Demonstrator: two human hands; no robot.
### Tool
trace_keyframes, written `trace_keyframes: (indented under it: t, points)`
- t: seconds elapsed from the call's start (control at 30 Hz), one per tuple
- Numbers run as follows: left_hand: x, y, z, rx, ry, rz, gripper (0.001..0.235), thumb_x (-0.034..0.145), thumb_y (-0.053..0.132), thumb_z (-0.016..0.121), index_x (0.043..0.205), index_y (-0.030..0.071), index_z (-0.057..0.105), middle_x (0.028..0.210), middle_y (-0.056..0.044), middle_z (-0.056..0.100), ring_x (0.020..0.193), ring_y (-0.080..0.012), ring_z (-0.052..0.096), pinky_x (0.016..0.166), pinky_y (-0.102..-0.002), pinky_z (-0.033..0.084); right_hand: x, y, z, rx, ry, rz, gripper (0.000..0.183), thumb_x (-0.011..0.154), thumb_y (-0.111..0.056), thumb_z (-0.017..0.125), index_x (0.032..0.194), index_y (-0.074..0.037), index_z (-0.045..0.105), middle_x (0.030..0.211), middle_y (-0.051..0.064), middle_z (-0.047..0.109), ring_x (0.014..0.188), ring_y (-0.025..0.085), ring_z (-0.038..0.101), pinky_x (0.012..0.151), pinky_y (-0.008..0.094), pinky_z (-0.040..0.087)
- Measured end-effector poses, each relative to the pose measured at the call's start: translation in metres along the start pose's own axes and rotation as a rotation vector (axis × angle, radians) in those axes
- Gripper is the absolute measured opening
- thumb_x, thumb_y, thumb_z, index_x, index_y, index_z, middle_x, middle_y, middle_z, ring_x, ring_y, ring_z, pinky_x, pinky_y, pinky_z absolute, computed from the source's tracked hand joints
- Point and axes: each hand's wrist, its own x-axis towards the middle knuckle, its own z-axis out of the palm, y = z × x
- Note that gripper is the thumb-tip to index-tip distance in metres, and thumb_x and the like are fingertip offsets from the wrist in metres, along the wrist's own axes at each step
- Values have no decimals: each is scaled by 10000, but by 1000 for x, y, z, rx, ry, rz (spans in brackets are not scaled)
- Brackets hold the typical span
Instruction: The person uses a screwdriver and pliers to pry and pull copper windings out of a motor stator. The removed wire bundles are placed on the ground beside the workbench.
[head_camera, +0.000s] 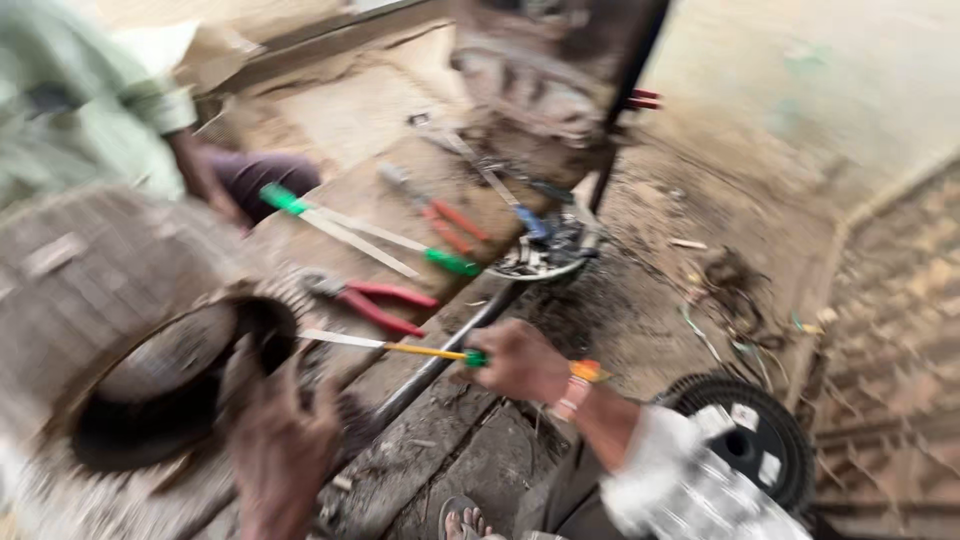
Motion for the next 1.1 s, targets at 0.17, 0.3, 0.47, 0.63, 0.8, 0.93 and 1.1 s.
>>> trace_keyframes:
  t: [0.17, 0.3, 0.47, 0.63, 0.8, 0.93, 1.1]
  points:
    - [-6, 2, 5, 52, 123, -10, 585, 850, 428, 769, 1281, 39, 689, 1579, -290, 475, 1498, -429, 423, 1230, -532, 356, 34, 7, 29, -122, 178, -30, 151, 938, -170, 668, 792, -144, 699, 570, 22, 645, 449, 146, 564, 429, 346, 466]
    - [-7, -5, 9, -34, 73, -20, 618, 867, 412, 732, 1349, 35, 644, 1610, -299, 416, 1534, -418, 352, 1254, -527, 302, 12, 4, 44, 78, 326, -351, 308, 951, -264, 736, 737, -69, 631, 572, 42, 586, 437, 149, 529, 402, 312, 438]
    - [-3, -6, 0, -74, -41, -59, 683, 864, 397, 728, 1396, -4, 573, 1625, -321, 321, 1530, -442, 271, 1218, -543, 242, 49, 14, 39, -104, 199, -65, 215, 917, -49, 588, 706, -80, 613, 556, 50, 586, 442, 169, 537, 402, 357, 454]
    - [-4, -1, -5, -116, -17, -67, 691, 877, 397, 726, 1402, -22, 562, 1628, -325, 305, 1538, -453, 261, 1232, -535, 250, 48, -3, 27, -95, 309, -176, 161, 923, -107, 624, 762, -106, 633, 618, 76, 636, 515, 198, 604, 496, 369, 519]
    - [-14, -9, 0, -158, -12, -10, 569, 946, 311, 629, 1418, -1, 568, 1635, -319, 312, 1541, -450, 274, 1259, -515, 276, 5, -62, 21, 132, 266, -311, 222, 969, -280, 664, 950, -71, 590, 736, 84, 638, 610, 217, 617, 526, 374, 526]
    - [-1, -10, 1, -134, -41, -35, 465, 1007, 232, 536, 1405, -6, 575, 1617, -323, 334, 1517, -453, 272, 1212, -526, 260, 3, -115, 7, 652, -377, 168, 266, 1046, -366, 569, 1017, -102, 587, 728, -8, 569, 534, 89, 500, 451, 275, 462]
    - [-1, -16, -11, -279, 15, -60, 445, 1058, 233, 470, 1426, -4, 553, 1588, -264, 420, 1496, -412, 377, 1216, -490, 334, -40, -177, 27, 1691, -658, 505, 367, 1110, -429, 607, 1093, -67, 555, 742, -27, 516, 527, 30, 440, 416, 178, 371]
